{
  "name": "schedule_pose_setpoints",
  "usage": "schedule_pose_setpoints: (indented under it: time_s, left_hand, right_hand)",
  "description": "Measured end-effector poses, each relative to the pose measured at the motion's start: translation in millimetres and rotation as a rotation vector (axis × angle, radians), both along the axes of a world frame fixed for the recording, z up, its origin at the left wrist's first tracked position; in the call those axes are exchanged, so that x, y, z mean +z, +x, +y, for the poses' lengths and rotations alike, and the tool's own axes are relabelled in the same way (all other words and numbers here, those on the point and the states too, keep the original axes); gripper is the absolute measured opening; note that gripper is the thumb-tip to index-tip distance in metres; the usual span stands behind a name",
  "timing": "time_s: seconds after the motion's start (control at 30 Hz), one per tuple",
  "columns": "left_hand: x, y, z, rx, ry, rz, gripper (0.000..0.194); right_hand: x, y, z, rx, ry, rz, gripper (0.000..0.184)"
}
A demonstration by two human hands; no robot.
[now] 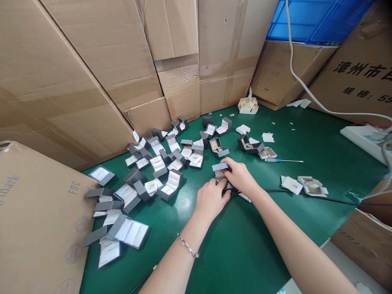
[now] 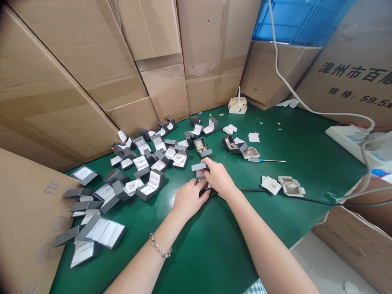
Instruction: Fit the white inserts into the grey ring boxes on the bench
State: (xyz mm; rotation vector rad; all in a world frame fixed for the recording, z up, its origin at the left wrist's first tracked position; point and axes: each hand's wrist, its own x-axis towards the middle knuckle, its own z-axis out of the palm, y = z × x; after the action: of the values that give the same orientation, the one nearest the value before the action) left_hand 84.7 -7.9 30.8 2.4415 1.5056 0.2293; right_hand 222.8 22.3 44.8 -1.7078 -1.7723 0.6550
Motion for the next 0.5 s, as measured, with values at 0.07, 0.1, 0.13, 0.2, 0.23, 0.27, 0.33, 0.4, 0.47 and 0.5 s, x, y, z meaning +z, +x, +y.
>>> schedule_pose_setpoints:
  time_s: [0.07, 0.1, 0.13, 0.2, 0.23, 0.27, 0.33, 0.4, 0.47, 0.5]
  left_hand:
    - [-0.7, 0.4, 0.2, 0.006, -0.001, -0.013, 0.029]
    - [-1.2, 0.7, 0.4, 0.011, -0.005, -0.022, 0.028]
    - [-1.7, 1.1, 0.6, 0.017, -0.012, -0.032, 0.026]
    - [-2.8, 1.9, 1.0, 0.04, -0.032, -0.056, 0.025]
    - [-3.3, 2.2, 1.1, 0.058, -0.04, -0.071, 0.025]
    - [-3.7, 2.5, 1.3, 0.078, -0.045, -0.087, 0.026]
    - [-4.4, 2.6, 1.5, 0.113, -0.047, -0.116, 0.028]
    - [-5.0, 2.4, 1.7, 0.125, -0.043, -0.134, 0.032]
    - [-5.5, 2.2, 1.9, 0.115, -0.039, -0.139, 0.033]
    - [-5.8, 2.1, 2.0, 0.108, -0.037, -0.139, 0.033]
  right_hand:
    - [1.5, -1.8, -1.9, 0.005, -0.001, 0.016, 0.025]
    - [2.4, -2.6, -2.7, 0.014, -0.014, 0.027, 0.028]
    - [3.6, -3.1, -3.4, 0.027, -0.038, 0.038, 0.031]
    - [7.0, -1.3, -4.3, 0.064, -0.104, 0.051, 0.046]
    - [9.3, 1.7, -4.4, 0.086, -0.134, 0.048, 0.057]
    - [11.8, 6.8, -4.5, 0.106, -0.162, 0.039, 0.068]
    - [16.4, 23.9, -5.4, 0.107, -0.198, -0.011, 0.082]
    - [17.8, 49.5, -8.5, -0.007, -0.22, -0.116, 0.082]
    - [13.8, 79.3, -14.8, -0.187, -0.192, -0.313, 0.066]
    - [10.0, 93.6, -19.1, -0.256, -0.186, -0.418, 0.054]
